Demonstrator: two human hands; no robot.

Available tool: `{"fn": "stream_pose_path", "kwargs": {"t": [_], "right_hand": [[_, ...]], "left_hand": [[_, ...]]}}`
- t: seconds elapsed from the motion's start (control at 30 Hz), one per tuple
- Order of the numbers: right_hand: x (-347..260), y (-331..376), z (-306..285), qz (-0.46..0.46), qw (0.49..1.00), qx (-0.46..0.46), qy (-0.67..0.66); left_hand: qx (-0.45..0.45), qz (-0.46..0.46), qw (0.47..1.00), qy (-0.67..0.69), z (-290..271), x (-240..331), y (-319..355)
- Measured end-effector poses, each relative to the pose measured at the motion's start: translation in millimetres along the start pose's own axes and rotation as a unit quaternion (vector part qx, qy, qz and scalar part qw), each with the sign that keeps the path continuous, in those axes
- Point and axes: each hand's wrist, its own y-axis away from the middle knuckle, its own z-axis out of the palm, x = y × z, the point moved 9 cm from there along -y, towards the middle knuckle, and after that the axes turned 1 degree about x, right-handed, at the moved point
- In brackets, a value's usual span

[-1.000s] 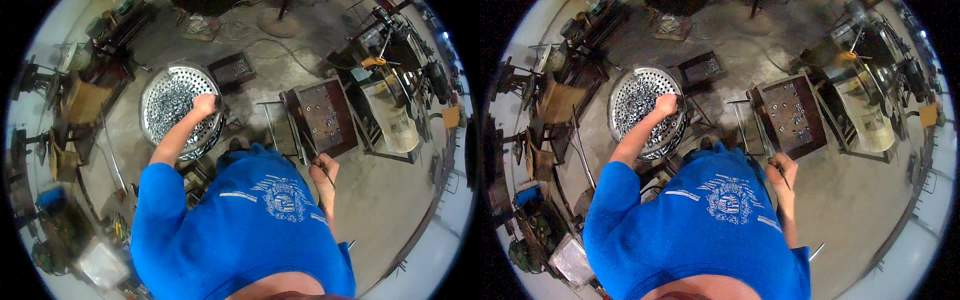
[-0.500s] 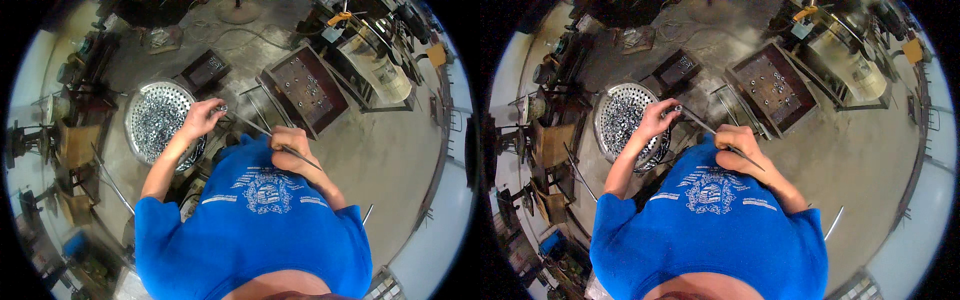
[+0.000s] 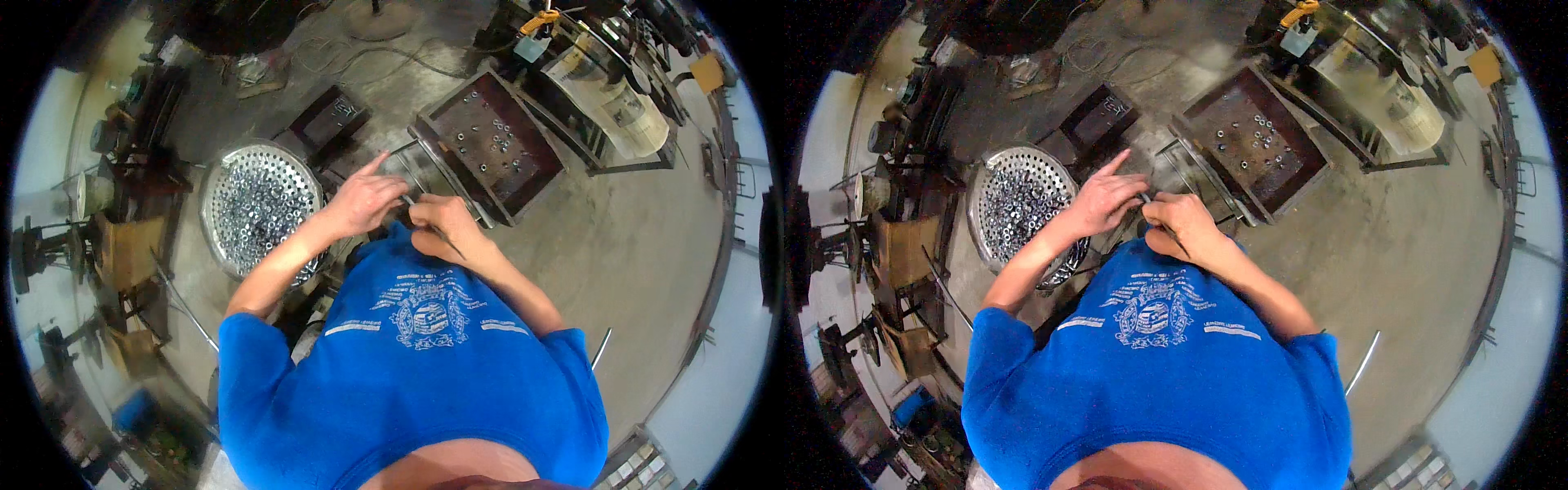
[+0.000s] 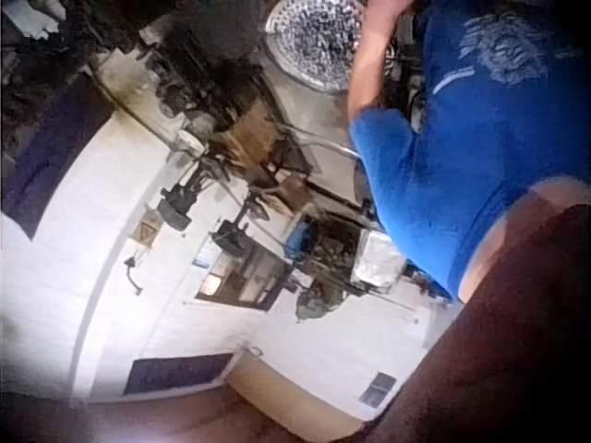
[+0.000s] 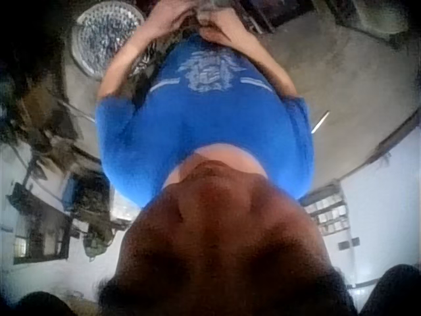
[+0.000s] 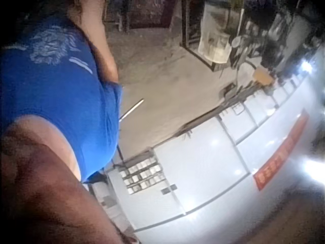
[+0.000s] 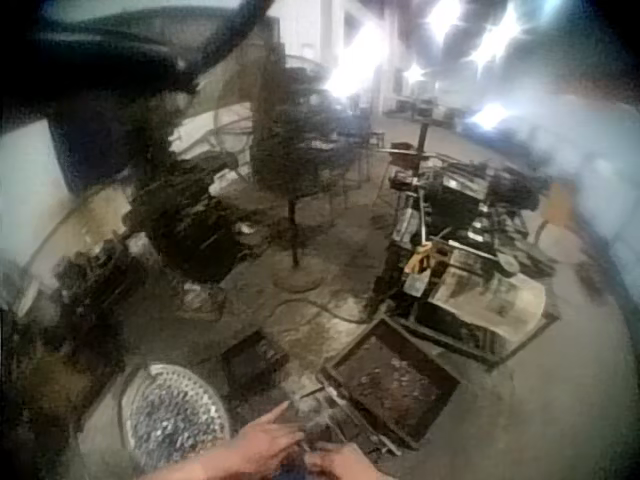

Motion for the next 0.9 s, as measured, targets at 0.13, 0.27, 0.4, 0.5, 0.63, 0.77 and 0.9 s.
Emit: {"fn": "stream_pose_path", "kwargs": {"t": [0.13, 0.27, 0.4, 0.5, 0.63, 0.77, 0.9], "right_hand": [[9.3, 18.7, -33.9, 0.045, 0.995, 0.061, 0.069], [14.3, 76.0, -86.7, 0.158, 0.961, 0.206, 0.1], [39.3, 124.0, -110.9, 0.234, 0.924, 0.29, 0.089], [52.1, 128.8, -105.4, 0.254, 0.92, 0.288, 0.078], [50.6, 110.5, -83.1, 0.219, 0.941, 0.253, 0.039], [47.7, 86.1, -66.7, 0.201, 0.963, 0.18, 0.024], [43.8, 66.3, -53.5, 0.163, 0.979, 0.12, 0.023]], "left_hand": [[-0.027, 0.004, 1.0, -0.002, 42.9, -20.9, -32.1], [-0.054, -0.04, 0.997, -0.027, 98.2, -65.9, -80.4], [-0.031, -0.131, 0.991, 0.025, 142.3, -94.3, -125.4], [-0.041, -0.174, 0.982, 0.054, 144.2, -97.4, -121.3], [-0.07, -0.259, 0.962, 0.054, 92.2, -112.9, -51.0], [0.043, -0.369, 0.927, -0.055, 17.3, -166.4, 83.9], [-0.035, -0.518, 0.847, -0.116, -8.4, -192.0, 199.0]]}}
